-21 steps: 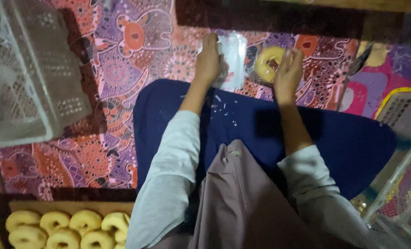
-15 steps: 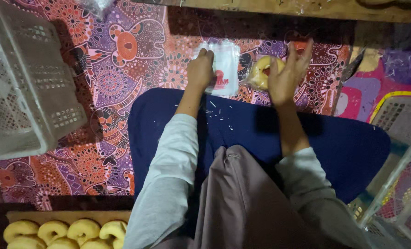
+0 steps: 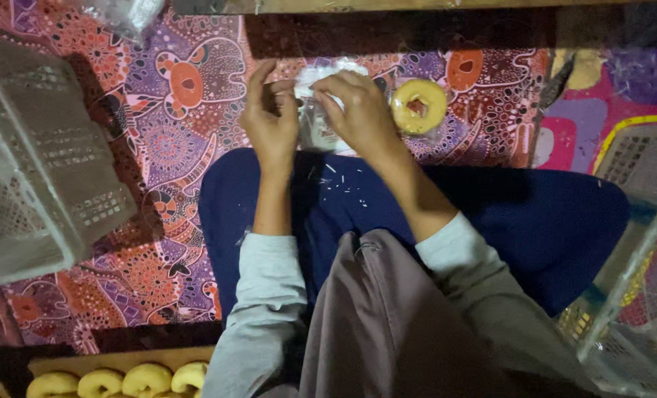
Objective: The person sits on the floor and repeatedly picks up donuts from a wooden board, places them into clear plastic bags, and sets the packaged donuts into a white basket. The person handles both plain and chocolate-topped donuts.
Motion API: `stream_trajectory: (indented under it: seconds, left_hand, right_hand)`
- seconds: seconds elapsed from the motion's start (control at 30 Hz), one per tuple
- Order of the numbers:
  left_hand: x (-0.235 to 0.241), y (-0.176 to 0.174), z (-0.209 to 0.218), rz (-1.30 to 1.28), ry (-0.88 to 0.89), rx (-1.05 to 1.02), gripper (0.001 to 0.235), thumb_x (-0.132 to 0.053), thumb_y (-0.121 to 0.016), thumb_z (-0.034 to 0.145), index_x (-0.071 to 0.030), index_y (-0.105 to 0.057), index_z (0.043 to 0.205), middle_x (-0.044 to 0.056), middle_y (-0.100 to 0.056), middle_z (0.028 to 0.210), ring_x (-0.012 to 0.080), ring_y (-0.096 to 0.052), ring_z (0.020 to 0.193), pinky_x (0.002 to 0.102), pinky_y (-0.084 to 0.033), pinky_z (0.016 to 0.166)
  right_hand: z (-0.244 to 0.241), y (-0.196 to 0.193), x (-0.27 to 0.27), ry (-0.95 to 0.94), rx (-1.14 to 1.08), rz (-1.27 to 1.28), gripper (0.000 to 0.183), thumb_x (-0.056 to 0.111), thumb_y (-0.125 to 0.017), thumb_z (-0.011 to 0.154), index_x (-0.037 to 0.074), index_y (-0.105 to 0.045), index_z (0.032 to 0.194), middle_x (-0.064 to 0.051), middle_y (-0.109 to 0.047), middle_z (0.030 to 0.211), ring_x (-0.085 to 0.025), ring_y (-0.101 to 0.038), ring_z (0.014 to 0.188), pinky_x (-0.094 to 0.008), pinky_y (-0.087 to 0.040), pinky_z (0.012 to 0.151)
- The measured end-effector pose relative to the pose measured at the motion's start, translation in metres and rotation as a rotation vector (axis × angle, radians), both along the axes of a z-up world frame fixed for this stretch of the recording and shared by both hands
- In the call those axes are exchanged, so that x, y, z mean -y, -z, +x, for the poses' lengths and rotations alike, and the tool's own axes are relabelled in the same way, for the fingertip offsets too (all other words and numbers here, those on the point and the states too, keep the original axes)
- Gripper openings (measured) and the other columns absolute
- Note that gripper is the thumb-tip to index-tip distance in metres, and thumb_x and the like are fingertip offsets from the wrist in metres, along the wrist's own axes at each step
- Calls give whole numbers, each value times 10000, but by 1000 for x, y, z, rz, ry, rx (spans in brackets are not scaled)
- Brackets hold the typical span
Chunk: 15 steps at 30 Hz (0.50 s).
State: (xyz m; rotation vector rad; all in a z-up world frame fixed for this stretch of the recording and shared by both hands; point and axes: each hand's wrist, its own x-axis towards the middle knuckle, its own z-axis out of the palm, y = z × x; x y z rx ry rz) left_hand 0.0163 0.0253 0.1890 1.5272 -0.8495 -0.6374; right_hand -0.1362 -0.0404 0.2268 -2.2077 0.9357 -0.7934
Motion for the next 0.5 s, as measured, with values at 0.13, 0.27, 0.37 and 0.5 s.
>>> stream_trajectory:
  seconds: [0.13, 0.27, 0.37, 0.5]
  left_hand:
    - [-15, -9, -9, 1, -141, 209, 208, 58, -644, 955, -15, -652, 1149, 105, -765, 1043, 186, -763, 965, 297, -610, 866]
    - [-26, -26, -29, -206, 161, 250, 99, 59, -671, 856, 14, -715, 932, 154, -756, 1009, 272, -761, 1052, 314, -584, 881]
    - [-23, -48, -32, -269, 268, 190, 140, -18, -742, 885, -48, -726, 1021, 134, -762, 1186, 215, -780, 1023, 286, -607, 896]
    - [8, -54, -1, -574, 204, -717, 432, -151, -760, 875, -170, -581, 1268, 122, -686, 1302, 239, -708, 1159, 385, -568, 1003]
  right_hand:
    - [-6, -36, -44, 77, 111, -114, 277, 63, -717, 933, 29, -696, 1207, -168, -707, 1225, -335, -716, 1127, -385, -583, 957]
    - [-6, -32, -31, 57, -31, 59, 444, 1, -656, 1027, 37, -597, 1465, -147, -614, 1522, -313, -680, 1286, -375, -576, 1077]
    - [-3, -24, 0, -96, 177, -9, 658, 110, -732, 997, -50, -406, 1547, -242, -407, 1618, -419, -540, 1427, -419, -556, 1130]
    - [12, -25, 17, -143, 52, -180, 709, 279, -822, 935, 4, -491, 1498, -199, -506, 1532, -402, -573, 1382, -454, -499, 1142]
